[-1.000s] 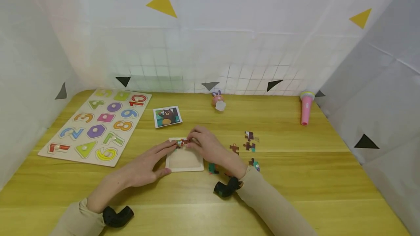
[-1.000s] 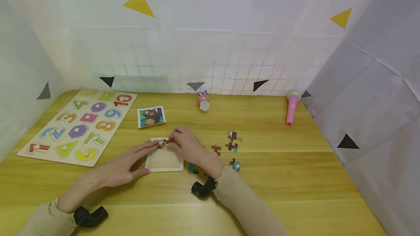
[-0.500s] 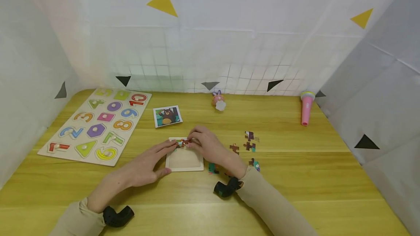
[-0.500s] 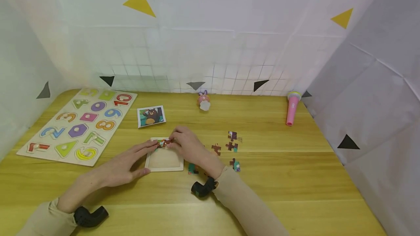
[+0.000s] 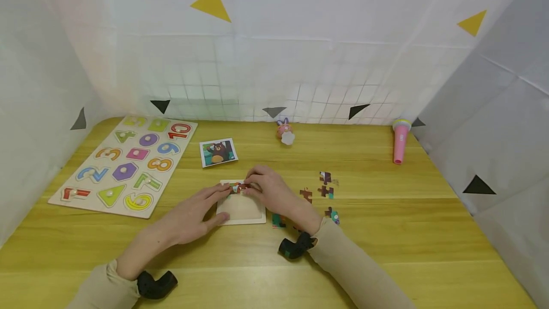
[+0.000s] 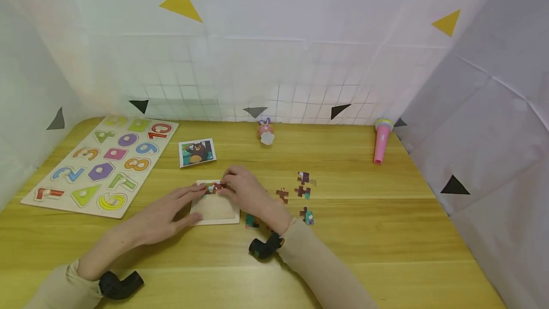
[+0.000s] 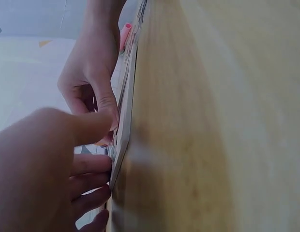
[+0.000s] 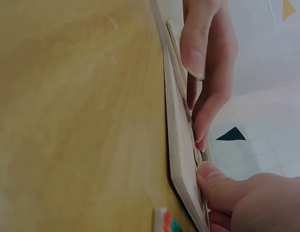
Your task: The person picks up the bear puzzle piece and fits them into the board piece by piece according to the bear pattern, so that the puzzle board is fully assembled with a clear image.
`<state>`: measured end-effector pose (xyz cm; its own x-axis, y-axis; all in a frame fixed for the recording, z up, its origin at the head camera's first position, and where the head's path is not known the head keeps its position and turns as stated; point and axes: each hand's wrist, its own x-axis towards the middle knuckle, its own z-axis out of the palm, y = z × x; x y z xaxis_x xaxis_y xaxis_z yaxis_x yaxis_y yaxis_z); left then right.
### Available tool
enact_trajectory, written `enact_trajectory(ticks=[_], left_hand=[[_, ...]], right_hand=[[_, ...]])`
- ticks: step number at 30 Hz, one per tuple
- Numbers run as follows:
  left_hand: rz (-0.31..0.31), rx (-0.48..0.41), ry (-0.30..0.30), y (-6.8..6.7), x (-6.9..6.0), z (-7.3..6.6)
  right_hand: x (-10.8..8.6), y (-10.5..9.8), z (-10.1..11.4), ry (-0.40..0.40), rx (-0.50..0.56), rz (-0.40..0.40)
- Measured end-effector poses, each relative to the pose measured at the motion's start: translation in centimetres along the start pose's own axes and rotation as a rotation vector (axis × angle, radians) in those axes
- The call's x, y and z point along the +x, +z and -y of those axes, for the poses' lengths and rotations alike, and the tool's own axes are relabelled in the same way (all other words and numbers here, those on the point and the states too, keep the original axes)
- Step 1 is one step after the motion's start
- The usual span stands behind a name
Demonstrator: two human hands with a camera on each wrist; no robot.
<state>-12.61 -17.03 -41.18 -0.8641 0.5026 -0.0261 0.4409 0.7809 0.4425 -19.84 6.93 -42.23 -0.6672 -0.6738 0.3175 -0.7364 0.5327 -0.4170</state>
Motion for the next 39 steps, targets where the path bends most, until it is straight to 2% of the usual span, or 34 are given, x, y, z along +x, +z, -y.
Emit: enact_trajectory(ticks=[6, 12, 16, 22, 34, 39], left_hand=[[-0.039, 0.035, 0.003, 0.1, 0.4, -0.3], [-0.071, 0.153, 0.062, 0.3, 0.9, -0.5], [-0.079, 0.189, 0.076, 0.5, 1.0, -0.6], [-0.085, 0.184, 0.101, 0.5, 1.3, -0.9], [-0.040, 0.103, 0.072, 0.8, 1.8, -1.3], [-0.037, 0.111, 0.103, 1.0, 1.8, -1.3]], right_hand=[[0.0, 0.1, 0.0, -0.008, -0.010, -0.008], [0.1, 0.2, -0.1, -0.005, 0.003, -0.012], [0.1, 0.1, -0.1, 0.002, 0.013, -0.012], [0.1, 0.1, -0.1, 0.005, 0.022, -0.007], [0.1, 0.0, -0.2, 0.020, 0.004, 0.029], [0.0, 0.0, -0.2, 0.037, 0.026, 0.017]])
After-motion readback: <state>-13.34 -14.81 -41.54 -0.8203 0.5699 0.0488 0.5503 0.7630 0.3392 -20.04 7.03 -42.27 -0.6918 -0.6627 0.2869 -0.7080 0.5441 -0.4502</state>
